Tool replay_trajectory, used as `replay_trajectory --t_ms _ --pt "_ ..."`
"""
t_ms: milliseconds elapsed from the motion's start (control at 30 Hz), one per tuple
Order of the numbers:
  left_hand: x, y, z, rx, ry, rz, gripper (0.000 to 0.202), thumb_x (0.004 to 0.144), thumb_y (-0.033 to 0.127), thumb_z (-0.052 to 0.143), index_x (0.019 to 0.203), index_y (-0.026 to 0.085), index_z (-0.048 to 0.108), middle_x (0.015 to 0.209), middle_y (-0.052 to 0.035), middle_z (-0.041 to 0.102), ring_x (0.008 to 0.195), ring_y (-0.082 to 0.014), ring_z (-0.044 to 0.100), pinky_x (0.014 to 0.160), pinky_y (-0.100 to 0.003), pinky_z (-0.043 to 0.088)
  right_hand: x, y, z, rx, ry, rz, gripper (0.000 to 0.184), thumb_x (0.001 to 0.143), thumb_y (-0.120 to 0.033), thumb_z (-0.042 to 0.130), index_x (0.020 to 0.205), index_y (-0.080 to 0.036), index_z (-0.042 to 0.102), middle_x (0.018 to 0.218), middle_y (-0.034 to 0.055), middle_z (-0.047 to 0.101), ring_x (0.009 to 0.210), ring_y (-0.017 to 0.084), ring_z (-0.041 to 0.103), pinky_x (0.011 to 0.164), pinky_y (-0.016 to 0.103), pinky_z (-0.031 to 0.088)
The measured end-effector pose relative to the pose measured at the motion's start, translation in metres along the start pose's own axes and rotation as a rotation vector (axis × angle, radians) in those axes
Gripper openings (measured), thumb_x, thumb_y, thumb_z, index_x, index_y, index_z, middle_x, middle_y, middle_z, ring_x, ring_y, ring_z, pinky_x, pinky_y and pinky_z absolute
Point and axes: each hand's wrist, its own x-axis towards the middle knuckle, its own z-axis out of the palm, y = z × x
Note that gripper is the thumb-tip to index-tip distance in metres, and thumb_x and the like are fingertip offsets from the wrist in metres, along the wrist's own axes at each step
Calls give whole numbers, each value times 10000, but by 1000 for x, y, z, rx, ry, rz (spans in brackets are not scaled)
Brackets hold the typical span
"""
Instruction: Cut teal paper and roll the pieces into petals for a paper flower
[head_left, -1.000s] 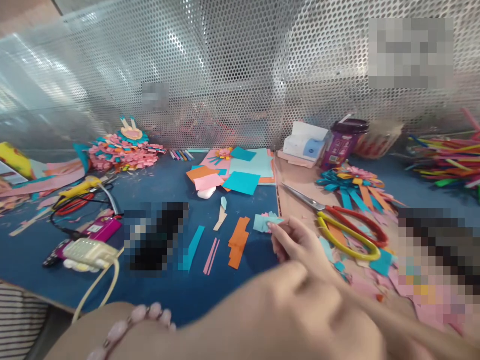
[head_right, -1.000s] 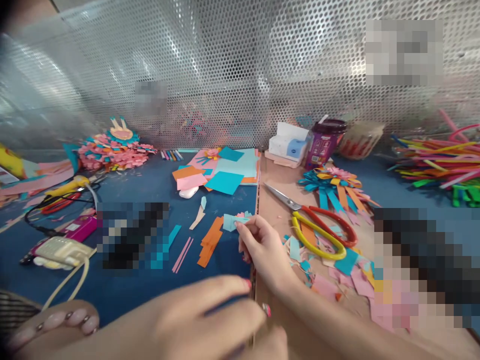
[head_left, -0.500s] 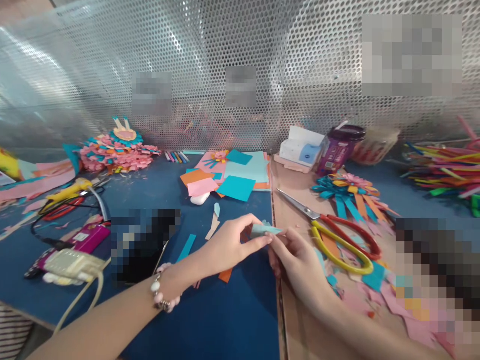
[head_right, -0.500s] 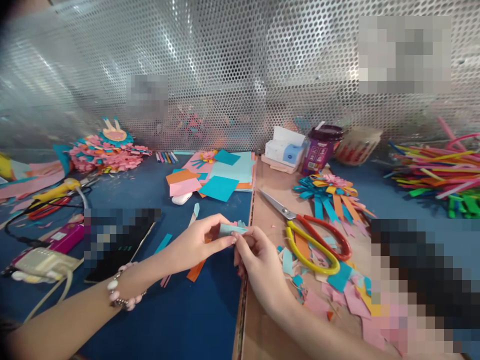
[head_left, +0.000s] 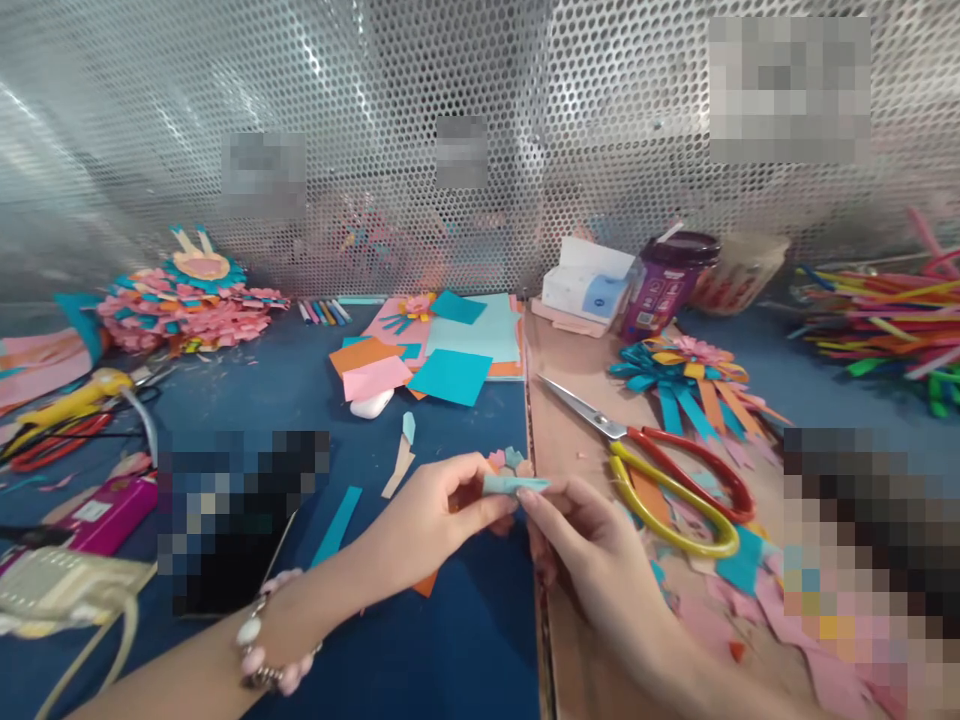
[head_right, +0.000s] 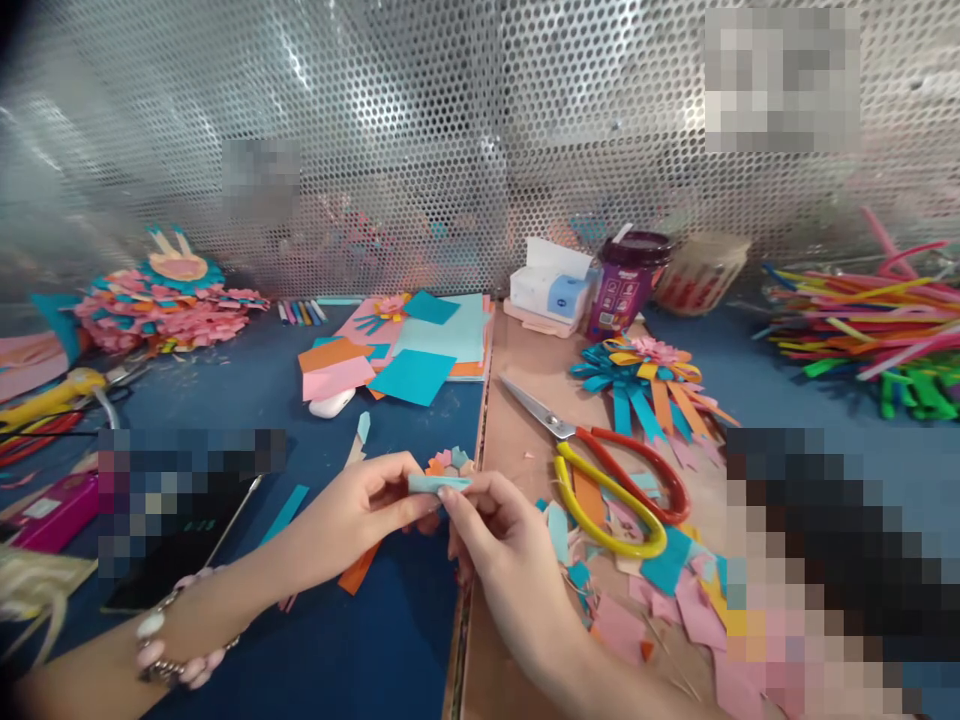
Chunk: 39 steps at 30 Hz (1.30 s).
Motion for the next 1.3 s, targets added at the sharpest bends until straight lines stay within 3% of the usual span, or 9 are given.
replay_trajectory --t_ms 167,333,500,1000,1300 --pt "-1 6 0 -35 -31 -62 144 830 310 555 830 166 553 785 -12 626 770 -156 620 758 -308 492 1 0 -2 70 10 61 258 816 -417 613 767 -170 553 520 -57 522 421 47 438 411 166 338" --pt "-1 4 1 109 85 17 191 827 358 564 933 203 599 966 -30 641 895 -177 598 825 -322 473 1 1 -3 64 4 85 251 806 -413 627 763 -173 566 488 -68 498 417 47 420 409 163 320" --pt "-1 4 2 76 140 -1 179 826 364 565 843 190 600 868 -19 640 840 -159 593 775 -279 468 2 0 -2 88 1 102 256 806 -426 624 782 -177 571 492 -72 493 417 41 421 408 152 324" --pt "5 -1 0 -147 87 -94 177 787 347 623 796 172 601 743 5 620 713 -106 567 686 -228 450 4 -1 -3 119 -9 124 255 788 -436 637 807 -184 605 485 -67 499 402 47 428 393 162 335" --pt "5 1 -5 -1 119 -127 207 769 370 633 758 163 627 720 -15 633 636 -108 544 590 -219 424 6 0 -6 172 -25 150 239 788 -420 640 779 -184 601 478 -60 522 389 50 445 382 161 361"
